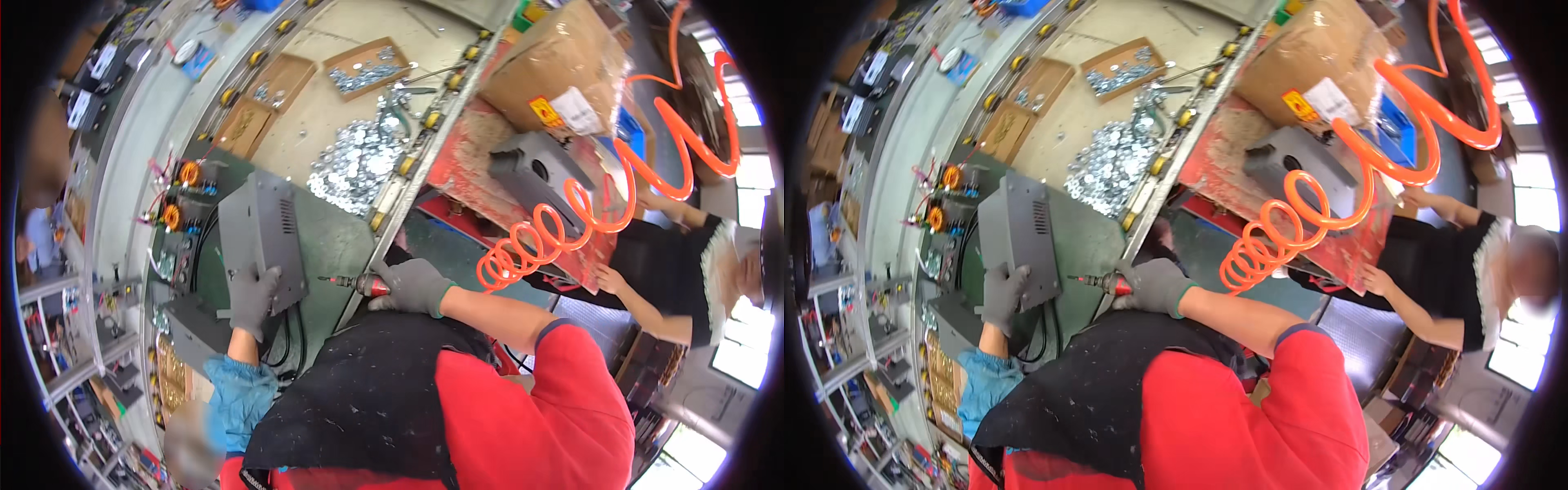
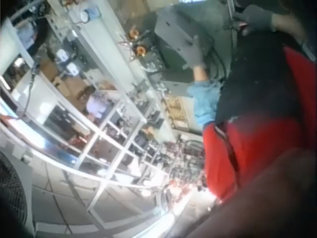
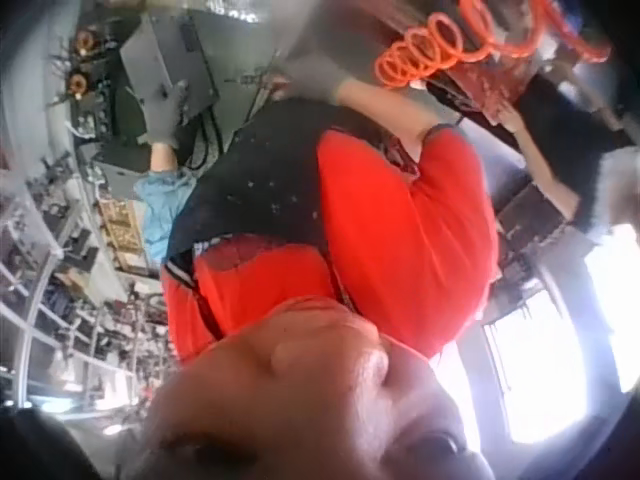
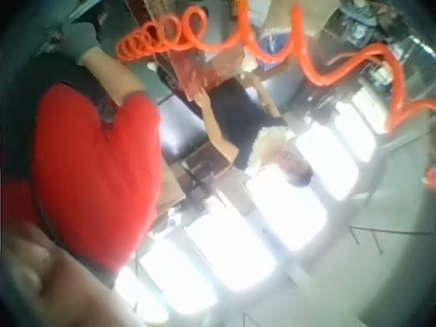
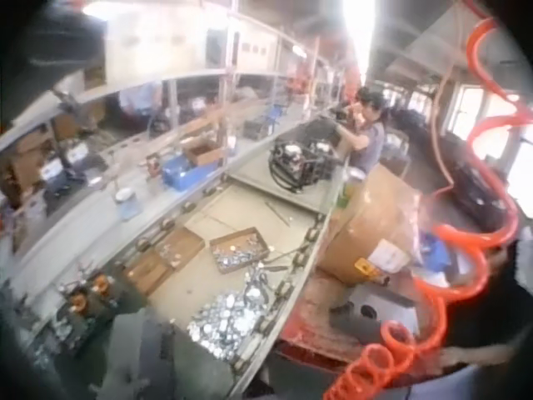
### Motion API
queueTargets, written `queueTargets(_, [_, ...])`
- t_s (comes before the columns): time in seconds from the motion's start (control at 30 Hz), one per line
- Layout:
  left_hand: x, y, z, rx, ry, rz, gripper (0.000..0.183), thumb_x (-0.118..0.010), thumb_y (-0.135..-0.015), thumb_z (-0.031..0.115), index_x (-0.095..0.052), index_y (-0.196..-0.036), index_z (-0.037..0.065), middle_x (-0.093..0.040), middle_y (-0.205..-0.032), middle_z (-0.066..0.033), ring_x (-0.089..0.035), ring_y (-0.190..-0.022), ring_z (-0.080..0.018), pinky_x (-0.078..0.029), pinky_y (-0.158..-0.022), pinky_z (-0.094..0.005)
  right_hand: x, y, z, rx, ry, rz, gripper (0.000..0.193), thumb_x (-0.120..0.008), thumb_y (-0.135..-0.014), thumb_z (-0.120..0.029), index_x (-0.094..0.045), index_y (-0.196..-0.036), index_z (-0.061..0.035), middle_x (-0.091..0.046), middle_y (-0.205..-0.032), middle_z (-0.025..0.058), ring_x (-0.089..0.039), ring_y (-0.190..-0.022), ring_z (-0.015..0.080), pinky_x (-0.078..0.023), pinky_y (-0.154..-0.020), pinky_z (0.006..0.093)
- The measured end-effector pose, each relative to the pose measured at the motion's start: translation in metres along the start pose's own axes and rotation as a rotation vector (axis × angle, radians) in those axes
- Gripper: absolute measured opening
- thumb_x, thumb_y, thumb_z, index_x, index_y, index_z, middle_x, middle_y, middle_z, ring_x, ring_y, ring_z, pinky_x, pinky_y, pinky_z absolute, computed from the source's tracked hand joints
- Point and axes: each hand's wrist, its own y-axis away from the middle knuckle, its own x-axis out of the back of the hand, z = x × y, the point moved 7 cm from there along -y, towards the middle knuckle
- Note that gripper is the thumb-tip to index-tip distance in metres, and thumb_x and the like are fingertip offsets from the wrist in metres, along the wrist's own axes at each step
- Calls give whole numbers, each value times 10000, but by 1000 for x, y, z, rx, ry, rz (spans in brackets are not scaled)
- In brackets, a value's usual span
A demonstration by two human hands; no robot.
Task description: The person assembles an electronic device by using a pneumatic screwdriver to fasten screws into a metal casing. They handle circuit boards, wires, and metal plates, securing components inside the housing on a workbench.
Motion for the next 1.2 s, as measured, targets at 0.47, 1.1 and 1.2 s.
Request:
queueTargets(0.47, [28,-34,-38,-199,3,168,391,-682,-748,299,-622,-831,-79,-647,-778,-182,-622,-674,-268,-477,-662,-396,-18,81,27,-188,-57,382,625,-576,-779,-589,-479,-1127,-80,-621,-787,219,-630,-765,392,-481,-671,463])
queueTargets(1.1, [-79,3,85,-291,-377,-95,253,-609,-769,143,-615,-860,-93,-609,-717,-109,-565,-601,-194,-472,-571,-293,25,158,101,-436,-247,486,688,-616,-740,-592,-445,-1182,-93,-637,-787,179,-634,-726,361,-466,-629,446])
queueTargets(1.2, [-64,-20,75,-167,-191,-29,309,-639,-805,230,-614,-886,-67,-619,-740,-111,-563,-605,-202,-469,-562,-300,22,172,111,-453,-247,554,692,-627,-734,-583,-445,-1189,-94,-638,-796,176,-633,-727,365,-470,-631,444])
